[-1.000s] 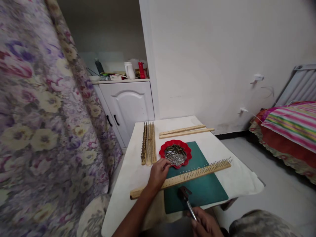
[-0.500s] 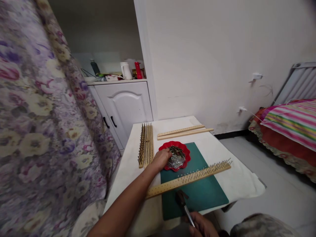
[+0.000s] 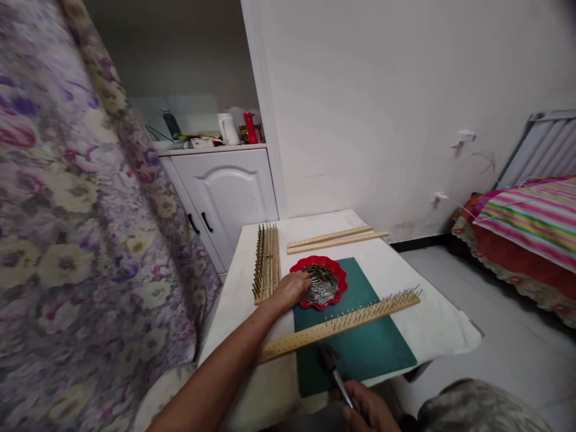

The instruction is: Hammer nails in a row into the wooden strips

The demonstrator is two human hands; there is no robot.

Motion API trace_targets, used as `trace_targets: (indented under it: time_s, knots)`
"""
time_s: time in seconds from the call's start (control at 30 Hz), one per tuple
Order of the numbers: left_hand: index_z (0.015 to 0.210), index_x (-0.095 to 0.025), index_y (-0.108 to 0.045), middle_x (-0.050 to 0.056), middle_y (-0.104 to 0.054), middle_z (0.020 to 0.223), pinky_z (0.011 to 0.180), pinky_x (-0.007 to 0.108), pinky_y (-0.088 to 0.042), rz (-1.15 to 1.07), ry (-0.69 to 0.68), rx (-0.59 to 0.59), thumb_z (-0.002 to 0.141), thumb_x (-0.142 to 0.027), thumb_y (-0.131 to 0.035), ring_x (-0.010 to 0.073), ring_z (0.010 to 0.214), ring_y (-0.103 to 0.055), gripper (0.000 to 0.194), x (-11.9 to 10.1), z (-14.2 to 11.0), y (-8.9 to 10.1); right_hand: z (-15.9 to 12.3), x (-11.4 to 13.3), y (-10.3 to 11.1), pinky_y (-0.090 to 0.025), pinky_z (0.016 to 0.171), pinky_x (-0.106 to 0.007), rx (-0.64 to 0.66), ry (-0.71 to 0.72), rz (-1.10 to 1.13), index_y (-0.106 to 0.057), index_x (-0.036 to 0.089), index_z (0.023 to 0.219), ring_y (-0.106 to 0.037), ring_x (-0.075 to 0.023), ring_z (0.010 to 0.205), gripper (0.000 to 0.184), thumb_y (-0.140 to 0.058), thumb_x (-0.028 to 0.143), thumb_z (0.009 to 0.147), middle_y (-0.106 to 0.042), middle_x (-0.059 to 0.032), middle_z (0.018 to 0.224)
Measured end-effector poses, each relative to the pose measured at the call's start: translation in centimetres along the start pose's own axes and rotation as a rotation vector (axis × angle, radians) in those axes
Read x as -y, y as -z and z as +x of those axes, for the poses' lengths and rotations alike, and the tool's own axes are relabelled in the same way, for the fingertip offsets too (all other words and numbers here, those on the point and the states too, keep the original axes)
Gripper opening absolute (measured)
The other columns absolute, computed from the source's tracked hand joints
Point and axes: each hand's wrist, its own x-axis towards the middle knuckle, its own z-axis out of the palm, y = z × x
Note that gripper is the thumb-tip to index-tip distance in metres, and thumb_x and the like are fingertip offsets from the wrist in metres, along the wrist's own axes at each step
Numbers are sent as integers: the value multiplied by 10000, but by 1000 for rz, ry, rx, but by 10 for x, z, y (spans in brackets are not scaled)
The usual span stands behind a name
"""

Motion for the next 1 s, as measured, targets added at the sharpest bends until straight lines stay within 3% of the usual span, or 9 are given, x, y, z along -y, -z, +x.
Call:
trace_targets:
  time_s: [0.23,0.3,0.37,0.5,0.67,0.8,1.0]
  knots:
    - [772,-217,-625,35,-630,827,754,280,-417,-35,-81,-125,792,-211,-517,184,822,-557,110,-14,-28,5,-5,22,-8,-281,459,-189,31,-14,38,-577,184,831,-353,-83,466,445,-527,621,762,-406,77,546]
    - [806,-203,-602,25,-620,827,732,269,-421,-112,-38,-188,815,-232,-483,168,803,-558,123,-23,-41,2,-9,24,-11,-255,435,-176,-20,-37,77,-566,184,860,-322,-72,436,441,-539,613,760,-407,89,517]
    - [801,-188,-573,10,-606,771,666,246,-423,-333,58,-248,808,-267,-492,145,724,-553,113,-35,-59,-6,-12,23,-12,-228,407,-164,-120,-35,126,-556,190,881,-300,-60,407,431,-569,599,747,-418,95,508]
    - [835,-176,-537,-29,-568,595,545,216,-402,-903,240,-120,770,-309,-532,107,548,-521,149,-65,-102,-39,-13,24,-10,-221,323,-148,-292,39,188,-539,217,929,-317,-37,348,341,-610,508,767,-490,81,593]
    - [858,-155,-559,-59,-501,544,413,176,-266,-1315,422,49,710,-372,-634,57,413,-441,273,-98,-138,-73,-10,33,-6,-264,267,-124,-404,76,175,-532,212,943,-331,-1,307,284,-657,404,775,-560,62,704]
    - [873,-160,-545,-70,-507,558,403,163,-239,-1386,453,42,650,-366,-702,40,399,-421,343,-108,-142,-80,-9,38,-8,-288,257,-112,-415,99,202,-546,208,926,-346,9,303,276,-671,395,767,-577,62,716]
    - [858,-156,-537,-60,-550,579,396,157,-238,-1260,439,82,654,-334,-694,38,391,-431,313,-113,-142,-83,-9,34,-7,-280,256,-105,-462,103,240,-546,219,942,-333,14,298,305,-678,417,751,-553,84,677]
